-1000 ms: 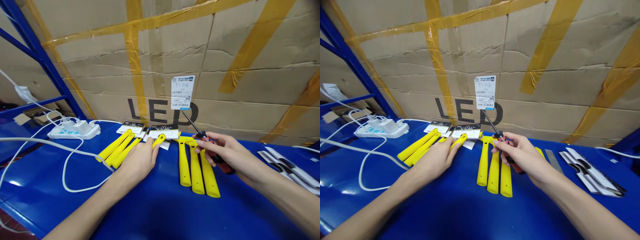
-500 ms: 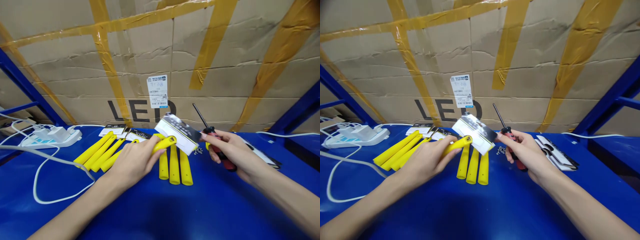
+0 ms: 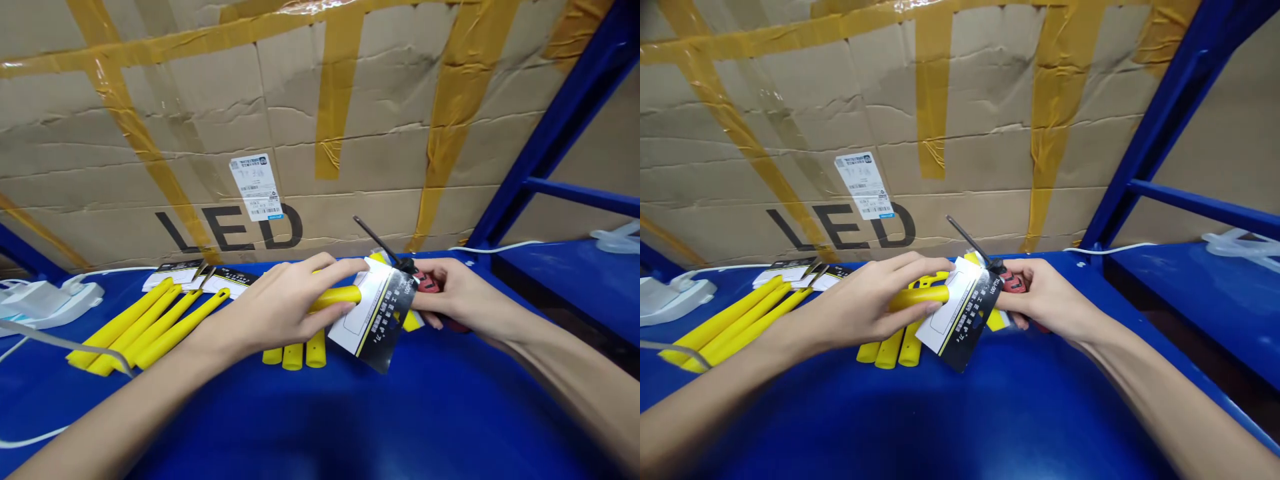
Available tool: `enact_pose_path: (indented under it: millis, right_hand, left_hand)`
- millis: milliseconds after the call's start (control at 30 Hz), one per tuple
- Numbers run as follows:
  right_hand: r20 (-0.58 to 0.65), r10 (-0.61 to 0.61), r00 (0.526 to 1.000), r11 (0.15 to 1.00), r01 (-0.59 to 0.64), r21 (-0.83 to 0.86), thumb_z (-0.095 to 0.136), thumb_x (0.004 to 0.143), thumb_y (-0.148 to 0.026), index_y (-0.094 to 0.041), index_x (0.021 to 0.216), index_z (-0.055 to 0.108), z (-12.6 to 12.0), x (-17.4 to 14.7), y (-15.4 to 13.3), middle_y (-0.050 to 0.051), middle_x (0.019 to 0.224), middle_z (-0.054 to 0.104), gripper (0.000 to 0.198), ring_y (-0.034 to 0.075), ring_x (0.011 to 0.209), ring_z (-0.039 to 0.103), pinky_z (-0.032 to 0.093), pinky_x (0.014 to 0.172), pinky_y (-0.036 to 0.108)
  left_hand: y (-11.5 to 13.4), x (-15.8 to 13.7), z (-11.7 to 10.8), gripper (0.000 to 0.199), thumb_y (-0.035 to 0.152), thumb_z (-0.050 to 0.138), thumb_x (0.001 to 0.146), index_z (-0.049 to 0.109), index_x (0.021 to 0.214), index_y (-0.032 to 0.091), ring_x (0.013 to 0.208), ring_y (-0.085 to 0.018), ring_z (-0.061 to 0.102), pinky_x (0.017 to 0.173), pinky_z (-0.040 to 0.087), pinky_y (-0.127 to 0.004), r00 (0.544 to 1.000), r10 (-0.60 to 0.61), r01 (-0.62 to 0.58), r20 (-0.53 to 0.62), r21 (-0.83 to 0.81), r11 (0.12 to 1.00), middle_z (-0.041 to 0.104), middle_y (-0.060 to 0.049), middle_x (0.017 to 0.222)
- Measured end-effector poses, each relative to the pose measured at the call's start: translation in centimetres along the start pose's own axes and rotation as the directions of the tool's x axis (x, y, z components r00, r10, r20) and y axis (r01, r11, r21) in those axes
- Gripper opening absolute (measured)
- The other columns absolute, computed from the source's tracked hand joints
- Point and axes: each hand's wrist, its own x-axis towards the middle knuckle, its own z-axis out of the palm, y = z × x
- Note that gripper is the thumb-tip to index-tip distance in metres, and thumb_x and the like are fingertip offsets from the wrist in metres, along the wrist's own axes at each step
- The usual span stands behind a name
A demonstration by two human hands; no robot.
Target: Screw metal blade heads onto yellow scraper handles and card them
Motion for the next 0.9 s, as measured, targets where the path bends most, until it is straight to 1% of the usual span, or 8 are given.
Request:
enact_pose_path:
  millis: [100, 167, 233, 367, 533, 667, 800, 900]
  right_hand:
    - [0.012, -0.005, 1.000, 1.000, 0.005, 0.023, 0.086, 0.069, -0.029, -0.018, 0.076, 0.063, -0.8, -0.4, 0.0, -0.006, 0.051, 0.055, 0.027, 0.005, 0.041, 0.044, 0.027, 0.039, 0.018]
    - [0.000, -0.010, 1.000, 0.999, 0.010, 0.038, 0.085, 0.070, -0.032, -0.017, 0.074, 0.064, -1.1, -0.7, 0.2, -0.006, 0.050, 0.053, 0.026, 0.005, 0.041, 0.043, 0.027, 0.039, 0.017]
    - [0.000, -0.002, 1.000, 0.999, 0.002, 0.043, 0.085, 0.070, -0.035, -0.017, 0.071, 0.064, -1.2, -0.9, 0.3, -0.006, 0.049, 0.052, 0.027, 0.006, 0.042, 0.042, 0.027, 0.040, 0.018]
    - [-0.008, 0.001, 1.000, 0.999, 0.000, 0.055, 0.085, 0.069, -0.039, -0.018, 0.069, 0.060, -1.1, -1.0, 0.4, -0.005, 0.049, 0.051, 0.033, 0.007, 0.042, 0.041, 0.028, 0.041, 0.020]
    - [-0.028, -0.021, 0.999, 1.000, 0.022, 0.004, 0.082, 0.074, -0.041, -0.018, 0.066, 0.056, -1.4, -1.0, 0.5, -0.005, 0.047, 0.053, 0.035, 0.007, 0.043, 0.041, 0.030, 0.045, 0.021]
    - [-0.045, -0.042, 0.998, 0.997, 0.039, -0.071, 0.081, 0.074, -0.042, -0.018, 0.066, 0.055, -2.0, -1.2, 0.4, -0.005, 0.046, 0.054, 0.036, 0.007, 0.044, 0.042, 0.029, 0.045, 0.021]
    - [-0.139, -0.045, 0.989, 0.996, 0.034, -0.083, 0.083, 0.072, -0.044, -0.019, 0.069, 0.055, -3.5, -1.7, 0.2, -0.004, 0.051, 0.055, 0.037, 0.008, 0.044, 0.043, 0.029, 0.043, 0.022]
    - [-0.217, -0.046, 0.975, 0.997, 0.032, -0.068, 0.088, 0.064, -0.044, -0.019, 0.066, 0.054, -4.7, -2.0, 0.1, -0.005, 0.049, 0.052, 0.042, 0.007, 0.041, 0.039, 0.025, 0.040, 0.023]
  left_hand:
    - [0.6, 0.9, -0.4, 0.072, 0.055, 0.065, 0.087, 0.039, 0.151, 0.036, 0.121, -0.029, 0.062, 0.098, 0.051, -0.042, 0.988, 0.123, -0.118, 0.099, -0.049, 0.992, 0.033, -0.008, 0.162]
    - [1.1, 1.4, -0.5, 0.084, 0.056, 0.074, 0.077, 0.037, 0.152, 0.045, 0.125, -0.033, 0.059, 0.099, 0.051, -0.044, 0.973, 0.147, -0.144, 0.175, -0.031, 0.989, 0.013, -0.003, 0.170]
    - [1.7, 1.8, -0.5, 0.084, 0.045, 0.077, 0.076, 0.037, 0.150, 0.051, 0.127, -0.034, 0.058, 0.098, 0.052, -0.042, 0.964, 0.122, -0.128, 0.235, 0.011, 0.992, 0.007, 0.003, 0.171]
    - [2.1, 2.4, -0.3, 0.079, 0.032, 0.073, 0.075, 0.044, 0.148, 0.045, 0.125, -0.033, 0.058, 0.097, 0.052, -0.042, 0.973, 0.116, -0.126, 0.199, 0.037, 0.991, 0.022, 0.000, 0.167]
    - [1.8, 2.3, -0.6, 0.079, 0.047, 0.077, 0.072, 0.049, 0.144, 0.032, 0.125, -0.031, 0.053, 0.101, 0.048, -0.041, 0.984, 0.131, -0.139, 0.124, 0.057, 0.989, 0.042, -0.010, 0.149]
    - [1.3, 1.7, -1.3, 0.097, 0.061, 0.079, 0.065, 0.041, 0.148, 0.030, 0.116, -0.030, 0.056, 0.099, 0.048, -0.042, 0.990, 0.011, -0.025, 0.139, 0.094, 0.995, 0.047, -0.012, 0.138]
    - [0.3, 0.7, -1.9, 0.100, 0.064, 0.076, 0.065, 0.035, 0.150, 0.031, 0.106, -0.028, 0.062, 0.093, 0.051, -0.041, 0.981, -0.141, 0.130, 0.133, 0.092, 0.987, 0.049, -0.010, 0.136]
    - [-0.4, 0.2, -2.1, 0.101, 0.066, 0.077, 0.065, 0.035, 0.150, 0.030, 0.115, -0.030, 0.060, 0.099, 0.049, -0.043, 0.977, -0.186, 0.183, 0.108, 0.037, 0.982, 0.051, -0.009, 0.137]
